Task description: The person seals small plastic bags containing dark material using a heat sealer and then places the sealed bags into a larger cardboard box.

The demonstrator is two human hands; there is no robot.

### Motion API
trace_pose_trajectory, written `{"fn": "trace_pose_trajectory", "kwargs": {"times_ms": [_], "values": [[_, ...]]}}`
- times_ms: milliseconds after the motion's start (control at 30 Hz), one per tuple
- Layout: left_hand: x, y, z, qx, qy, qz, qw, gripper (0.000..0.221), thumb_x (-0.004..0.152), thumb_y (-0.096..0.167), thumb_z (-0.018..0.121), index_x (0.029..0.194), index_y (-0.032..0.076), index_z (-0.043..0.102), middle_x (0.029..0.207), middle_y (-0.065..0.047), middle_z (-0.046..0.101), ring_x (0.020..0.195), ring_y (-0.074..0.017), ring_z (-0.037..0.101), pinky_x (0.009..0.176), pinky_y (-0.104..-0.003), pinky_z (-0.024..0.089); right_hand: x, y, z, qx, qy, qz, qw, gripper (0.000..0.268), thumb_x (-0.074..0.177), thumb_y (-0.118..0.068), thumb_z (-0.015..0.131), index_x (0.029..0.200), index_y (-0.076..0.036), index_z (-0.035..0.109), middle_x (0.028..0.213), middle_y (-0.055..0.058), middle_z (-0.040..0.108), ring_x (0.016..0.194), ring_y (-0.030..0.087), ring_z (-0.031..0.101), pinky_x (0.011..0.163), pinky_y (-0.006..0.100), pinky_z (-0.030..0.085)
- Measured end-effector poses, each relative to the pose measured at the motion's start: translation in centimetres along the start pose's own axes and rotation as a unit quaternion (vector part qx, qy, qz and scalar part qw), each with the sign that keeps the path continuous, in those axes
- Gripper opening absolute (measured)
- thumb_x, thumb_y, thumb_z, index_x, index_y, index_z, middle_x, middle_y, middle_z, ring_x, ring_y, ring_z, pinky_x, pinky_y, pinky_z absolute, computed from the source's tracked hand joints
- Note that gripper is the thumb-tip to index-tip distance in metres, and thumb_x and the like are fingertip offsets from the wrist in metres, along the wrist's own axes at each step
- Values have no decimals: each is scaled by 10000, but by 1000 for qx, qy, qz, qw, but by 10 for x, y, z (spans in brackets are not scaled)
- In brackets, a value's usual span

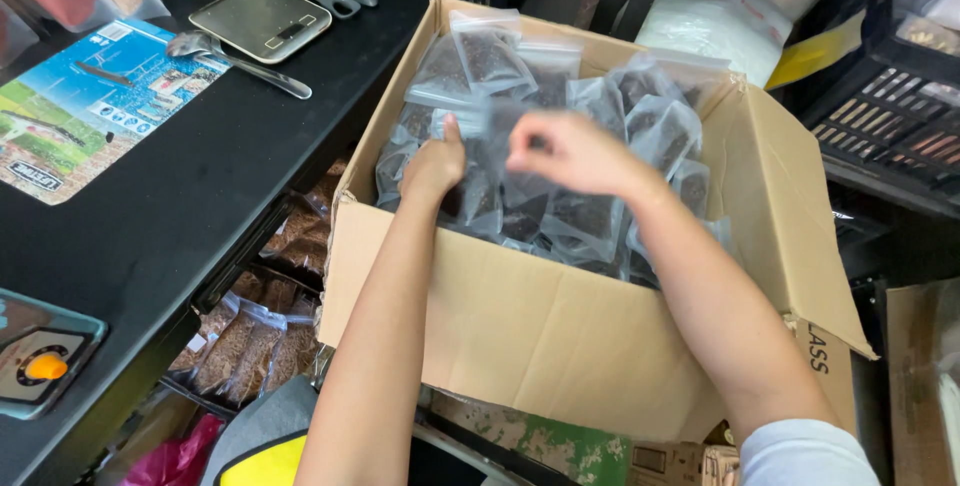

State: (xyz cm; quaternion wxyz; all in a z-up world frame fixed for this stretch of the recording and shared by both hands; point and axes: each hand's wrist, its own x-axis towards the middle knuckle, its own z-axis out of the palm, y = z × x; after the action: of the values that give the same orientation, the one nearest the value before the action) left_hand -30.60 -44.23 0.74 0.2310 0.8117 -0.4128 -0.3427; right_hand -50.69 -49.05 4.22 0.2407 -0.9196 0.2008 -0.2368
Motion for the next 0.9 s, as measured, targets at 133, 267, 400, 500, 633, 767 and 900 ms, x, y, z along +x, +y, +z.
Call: {"fn": "trace_pose_trajectory", "kwargs": {"times_ms": [133, 267, 400, 500, 633, 767, 900], "values": [[-54, 19, -22, 19, -54, -26, 998, 1106, 903, 821, 25, 1544, 3, 405, 1639, -183, 360, 1550, -419, 214, 1267, -565, 85, 18, 60, 14, 114, -7, 20, 993, 72, 1001, -128, 659, 934, -124, 686, 928, 11, 755, 955, 147, 677, 873, 332, 532], [-46, 9, -23, 98, -28, 76, 992, 514, 860, 561, 696, 1115, 118, 747, 1321, -164, 669, 1352, -411, 522, 1127, -459, 351, 14, 145, 1, -224, 21, 278, 934, 407, 927, -455, 718, 1232, -185, 715, 1226, 175, 684, 1188, 426, 648, 973, 528, 535], [51, -35, 28, -41, 37, 82, 995, 163, 718, 380, 847, 742, 227, 795, 892, -101, 763, 1002, -359, 721, 823, -392, 569, -8, 173, -24, -204, 11, 456, 866, 857, 903, -611, 705, 1505, -81, 405, 1381, 327, 576, 1319, 489, 552, 1063, 564, 476], [74, -49, 33, -100, 45, 78, 991, 123, 710, 268, 844, 695, 168, 774, 822, -144, 744, 931, -373, 728, 771, -430, 587, -10, 150, -31, -51, 72, 494, 865, 1055, 754, -576, 894, 1503, -22, 399, 1415, 293, 565, 1254, 446, 605, 762, 485, 629], [89, -60, 35, -91, 39, 97, 990, 160, 647, 228, 837, 691, 98, 756, 672, -153, 705, 861, -338, 733, 755, -418, 575, -17, 150, -26, 88, 83, 470, 874, 832, 751, -393, 912, 1313, 133, 597, 1325, 356, 611, 1257, 473, 603, 858, 541, 586], [104, -68, 39, -124, 25, 96, 987, 160, 623, 200, 833, 626, 118, 696, 665, -124, 653, 800, -298, 699, 682, -367, 543, -13, 178, -17, 237, 118, 379, 887, 761, 642, -119, 979, 1280, -4, 581, 1105, 165, 714, 991, 265, 722, 803, 392, 615], [96, -63, 35, -139, 34, 94, 985, 251, 621, 182, 871, 830, 125, 744, 820, -127, 686, 908, -300, 700, 733, -387, 552, 0, 112, -30, 336, 91, 187, 919, 759, 621, 32, 888, 1317, -151, 646, 1145, -22, 736, 1028, 98, 712, 912, 269, 591]]}}
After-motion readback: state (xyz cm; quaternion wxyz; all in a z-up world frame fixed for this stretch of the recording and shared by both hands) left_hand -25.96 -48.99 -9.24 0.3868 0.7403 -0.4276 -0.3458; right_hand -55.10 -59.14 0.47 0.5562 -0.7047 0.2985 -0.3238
